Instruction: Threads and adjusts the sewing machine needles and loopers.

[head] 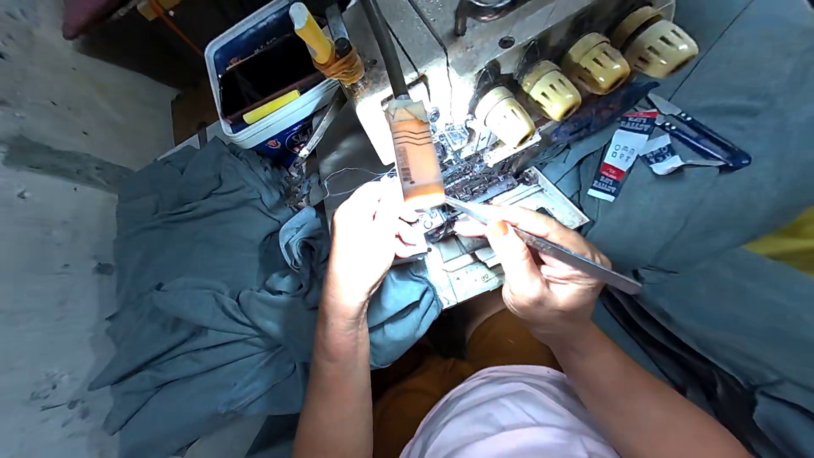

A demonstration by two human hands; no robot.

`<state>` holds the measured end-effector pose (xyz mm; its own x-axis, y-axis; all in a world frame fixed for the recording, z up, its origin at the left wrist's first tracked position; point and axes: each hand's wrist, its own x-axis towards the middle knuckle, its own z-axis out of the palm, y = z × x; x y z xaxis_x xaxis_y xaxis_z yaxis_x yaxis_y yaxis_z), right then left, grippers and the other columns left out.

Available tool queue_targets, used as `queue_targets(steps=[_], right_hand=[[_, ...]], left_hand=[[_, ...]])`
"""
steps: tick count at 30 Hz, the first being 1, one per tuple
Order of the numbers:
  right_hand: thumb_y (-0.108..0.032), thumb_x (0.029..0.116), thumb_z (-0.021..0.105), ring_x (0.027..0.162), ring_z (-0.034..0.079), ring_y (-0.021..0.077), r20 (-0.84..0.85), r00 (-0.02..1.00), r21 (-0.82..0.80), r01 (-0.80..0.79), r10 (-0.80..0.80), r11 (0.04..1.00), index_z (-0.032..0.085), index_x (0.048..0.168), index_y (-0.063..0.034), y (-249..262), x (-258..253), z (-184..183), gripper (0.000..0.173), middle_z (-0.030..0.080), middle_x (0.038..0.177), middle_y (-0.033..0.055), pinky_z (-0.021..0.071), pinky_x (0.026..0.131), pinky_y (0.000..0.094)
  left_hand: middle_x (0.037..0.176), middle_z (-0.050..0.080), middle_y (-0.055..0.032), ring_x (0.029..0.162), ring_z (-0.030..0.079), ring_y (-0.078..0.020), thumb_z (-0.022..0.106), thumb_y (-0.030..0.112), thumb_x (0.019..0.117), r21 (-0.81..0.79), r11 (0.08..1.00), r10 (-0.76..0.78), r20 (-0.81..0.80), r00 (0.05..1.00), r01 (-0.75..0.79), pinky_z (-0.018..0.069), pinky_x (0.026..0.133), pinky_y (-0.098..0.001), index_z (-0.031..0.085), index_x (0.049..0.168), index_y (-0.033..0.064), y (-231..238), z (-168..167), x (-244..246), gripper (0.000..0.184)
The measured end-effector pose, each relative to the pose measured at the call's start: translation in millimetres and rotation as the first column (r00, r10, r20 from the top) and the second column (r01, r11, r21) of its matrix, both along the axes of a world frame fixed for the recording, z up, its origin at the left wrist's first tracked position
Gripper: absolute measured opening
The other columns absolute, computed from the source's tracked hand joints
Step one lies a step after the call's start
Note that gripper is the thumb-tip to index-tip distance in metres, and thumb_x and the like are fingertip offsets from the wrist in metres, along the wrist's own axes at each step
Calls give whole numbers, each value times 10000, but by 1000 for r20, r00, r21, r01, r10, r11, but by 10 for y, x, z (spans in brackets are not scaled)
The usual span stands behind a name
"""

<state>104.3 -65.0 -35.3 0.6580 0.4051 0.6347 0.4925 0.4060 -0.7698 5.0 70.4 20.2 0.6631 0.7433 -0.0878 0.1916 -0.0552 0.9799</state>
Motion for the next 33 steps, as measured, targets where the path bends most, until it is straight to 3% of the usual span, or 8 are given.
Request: queue_targets(steps=[4,7,11,16,33], right_hand=[[27,991,574,894,750,89,-111,993,-1,36,-36,999,704,1096,-19,13,47,13,173,767,977,-27,646,810,272],[24,1000,557,890,753,81,-190,980,-46,59,-67,997,681,1123,-28,31,78,9,182,769,982,-40,644,814,264],[35,990,563,870,760,104,-262,962,-65,61,-76,996,668,1118,11,72,94,23,168,774,977,5,647,793,267],[12,1007,561,858,769,144,-334,942,-69,18,-40,997,665,1119,10,96,122,30,153,774,974,32,658,780,300],[-13,1018,565,843,769,150,-429,903,-70,-3,-27,998,659,1113,-6,132,141,53,133,773,959,38,656,777,300]], left_hand=[[683,593,46,487,538,12,592,73,1007,230,973,-21,-51,998,32,481,459,-134,610,1040,52,-12,-52,-34,43],[727,597,31,573,555,26,745,140,903,487,871,-21,-93,995,64,491,547,-134,656,957,41,-49,-113,-44,143],[824,633,-30,693,546,-31,836,234,800,654,756,64,-122,990,31,444,638,-175,695,945,22,-135,-163,-18,293],[843,613,-50,692,524,-65,848,230,784,720,693,101,-149,984,38,423,624,-188,717,941,24,-179,-174,16,290],[822,587,-40,682,506,-43,845,199,793,732,681,104,-136,985,29,397,607,-153,721,904,25,-183,-186,25,240]])
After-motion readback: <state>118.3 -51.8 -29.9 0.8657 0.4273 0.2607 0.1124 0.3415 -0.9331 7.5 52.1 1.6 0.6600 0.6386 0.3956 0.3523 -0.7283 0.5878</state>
